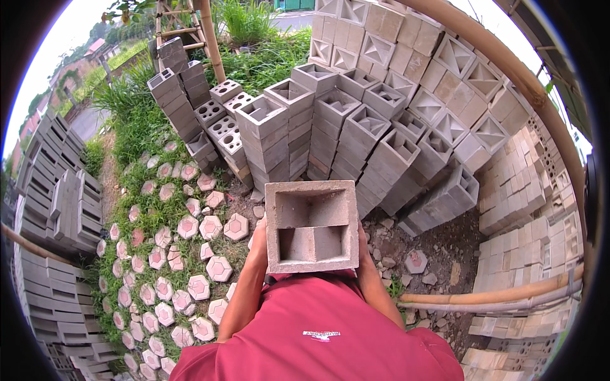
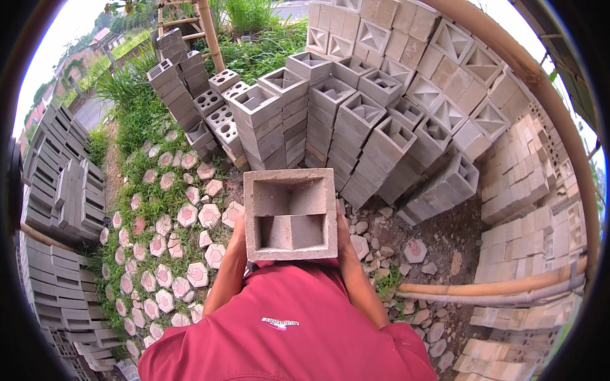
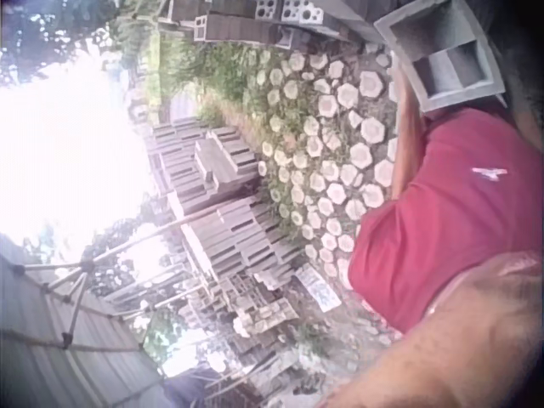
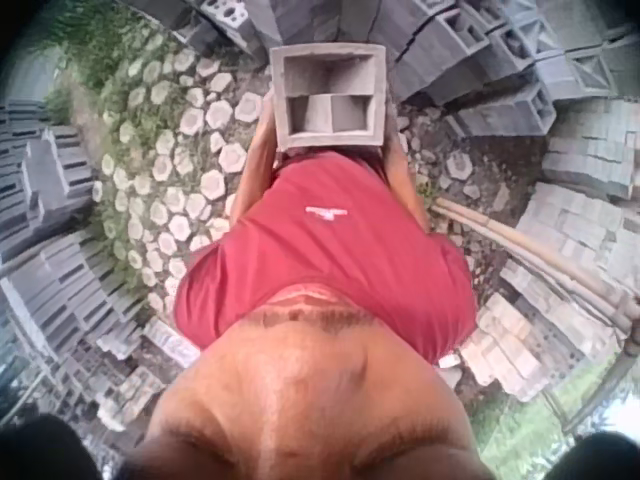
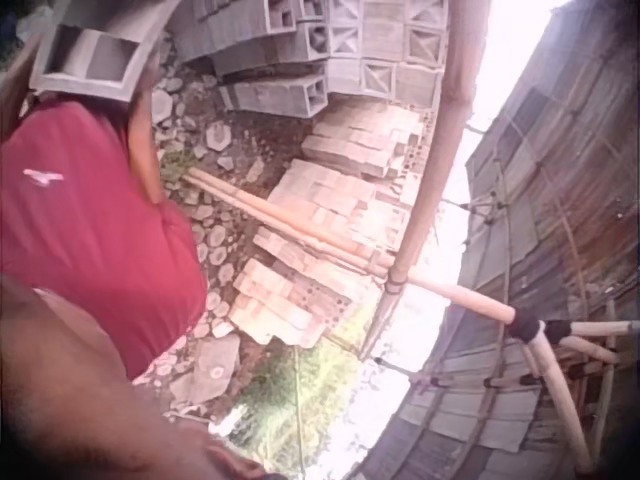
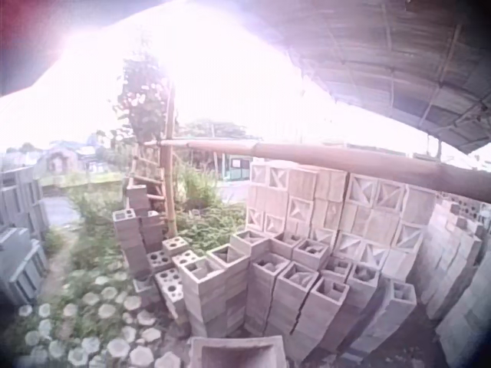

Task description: The person picks up concrete vent blocks from a group on the ground and stacks them onto existing piles in an outdoor yard. They handle each block individually, carrying them a short distance before placing them on a stack.

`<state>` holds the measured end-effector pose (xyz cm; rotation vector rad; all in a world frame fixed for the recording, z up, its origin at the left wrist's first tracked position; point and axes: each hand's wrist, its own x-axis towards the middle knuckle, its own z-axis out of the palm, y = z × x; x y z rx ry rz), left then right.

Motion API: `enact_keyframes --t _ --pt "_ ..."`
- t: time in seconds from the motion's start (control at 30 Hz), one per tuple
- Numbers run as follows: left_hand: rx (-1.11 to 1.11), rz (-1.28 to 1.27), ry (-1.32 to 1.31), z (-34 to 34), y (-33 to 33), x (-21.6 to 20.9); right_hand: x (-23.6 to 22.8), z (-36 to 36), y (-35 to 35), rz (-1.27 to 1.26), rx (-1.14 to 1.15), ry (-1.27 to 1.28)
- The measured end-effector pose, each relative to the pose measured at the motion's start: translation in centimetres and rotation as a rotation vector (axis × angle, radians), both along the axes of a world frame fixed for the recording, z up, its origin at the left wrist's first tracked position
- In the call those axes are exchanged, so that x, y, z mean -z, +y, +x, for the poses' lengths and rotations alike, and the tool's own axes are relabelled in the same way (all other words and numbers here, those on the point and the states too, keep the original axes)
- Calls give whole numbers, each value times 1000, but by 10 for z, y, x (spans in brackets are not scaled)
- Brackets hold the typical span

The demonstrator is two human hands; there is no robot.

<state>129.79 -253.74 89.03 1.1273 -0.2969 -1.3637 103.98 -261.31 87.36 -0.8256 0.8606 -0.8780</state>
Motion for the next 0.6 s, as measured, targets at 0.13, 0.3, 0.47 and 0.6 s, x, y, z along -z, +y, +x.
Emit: enact_keyframes --t 0.13,0.3,0.47,0.6 --pt "-61 -30 -15 11 -42 -3 -19 28 -58 -40 -50 38" --pt "-129 43 18 32 -81 25 15 40 -102 -2 -128 72" --pt "-58 24 -10 74 -143 23 12 84 -144 118 -58 57" --pt "38 -24 38 126 -203 13 21 135 -177 122 56 -67"
